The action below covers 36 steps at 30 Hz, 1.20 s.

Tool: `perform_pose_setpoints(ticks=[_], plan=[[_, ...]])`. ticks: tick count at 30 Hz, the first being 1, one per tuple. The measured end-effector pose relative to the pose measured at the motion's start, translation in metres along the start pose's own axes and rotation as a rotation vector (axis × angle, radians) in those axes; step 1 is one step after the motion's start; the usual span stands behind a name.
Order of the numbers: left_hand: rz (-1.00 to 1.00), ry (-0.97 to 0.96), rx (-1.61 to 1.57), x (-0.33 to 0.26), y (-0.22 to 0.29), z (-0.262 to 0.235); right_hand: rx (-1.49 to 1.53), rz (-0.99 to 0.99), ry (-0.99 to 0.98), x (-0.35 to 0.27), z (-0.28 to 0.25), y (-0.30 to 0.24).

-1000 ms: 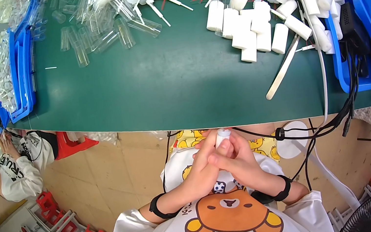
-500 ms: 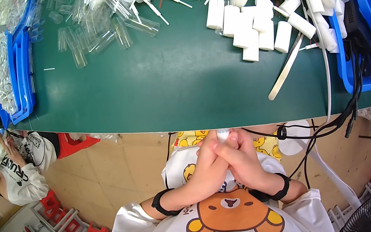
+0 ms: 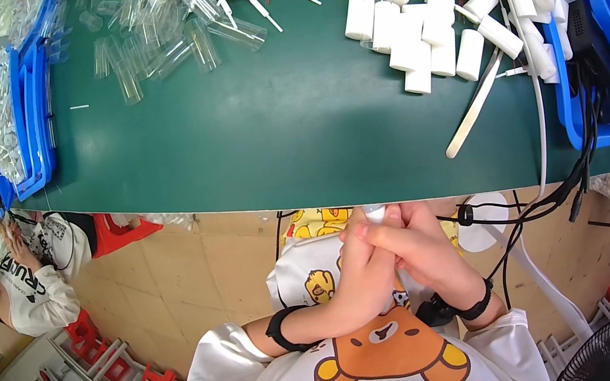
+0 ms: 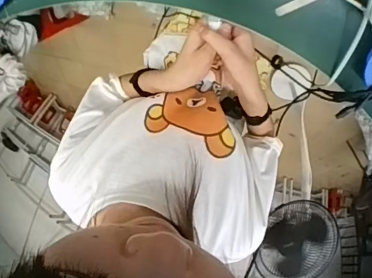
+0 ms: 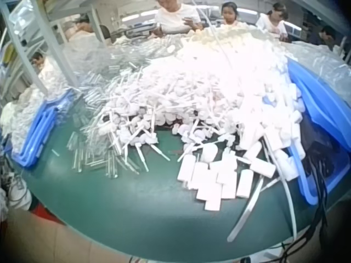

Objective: The person assembles small white plastic components by hand. They pick up a white cylindrical piece and a clear plastic tube, insert the tube into the cylinder, and place the finished unit on the table. The process is repeated continuously with parts from a large pile on the green work surface.

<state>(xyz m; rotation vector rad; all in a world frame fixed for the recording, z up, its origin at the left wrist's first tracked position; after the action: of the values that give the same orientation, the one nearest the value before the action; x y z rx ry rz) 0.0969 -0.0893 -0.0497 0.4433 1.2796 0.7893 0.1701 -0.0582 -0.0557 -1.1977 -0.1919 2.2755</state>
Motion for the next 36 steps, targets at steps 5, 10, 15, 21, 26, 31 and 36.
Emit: perform_pose_setpoints(ticks=[5,10,15,21,26,31,36], plan=[[0.064,0.049,-0.139,0.001,-0.003,0.011,-0.168,-0.018,-0.046,0.002,-0.004,-0.008],[0.120,0.084,-0.170,0.006,-0.002,0.015,-0.252,0.029,-0.058,0.003,-0.006,-0.015],[0.109,-0.009,-0.012,0.005,0.003,0.003,-0.081,-0.072,-0.020,0.004,0.002,-0.008],[0.170,-0.151,0.355,0.011,0.019,-0.017,0.042,-0.243,0.110,0.005,0.008,0.019],[0.178,-0.258,0.424,0.014,0.024,-0.024,-0.006,-0.278,-0.014,0.007,0.017,0.014],[0.208,-0.308,0.822,-0.014,0.037,-0.070,-0.484,-0.245,-0.175,-0.013,0.006,0.000],[0.215,0.234,0.534,-0.011,0.025,-0.191,-0.677,-0.297,-0.096,-0.027,-0.009,-0.014]])
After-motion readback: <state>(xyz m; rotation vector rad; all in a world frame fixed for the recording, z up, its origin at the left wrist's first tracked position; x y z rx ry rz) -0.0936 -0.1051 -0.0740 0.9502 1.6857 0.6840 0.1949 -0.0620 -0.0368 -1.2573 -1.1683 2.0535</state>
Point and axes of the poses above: each hand's wrist, its own x-axis towards the middle knuckle, its own z-axis out of the palm, y = z × x, the point moved 5 cm from there along x, towards the middle knuckle, and after that the axes turned 11 degrees about x, right-handed, at the moved point
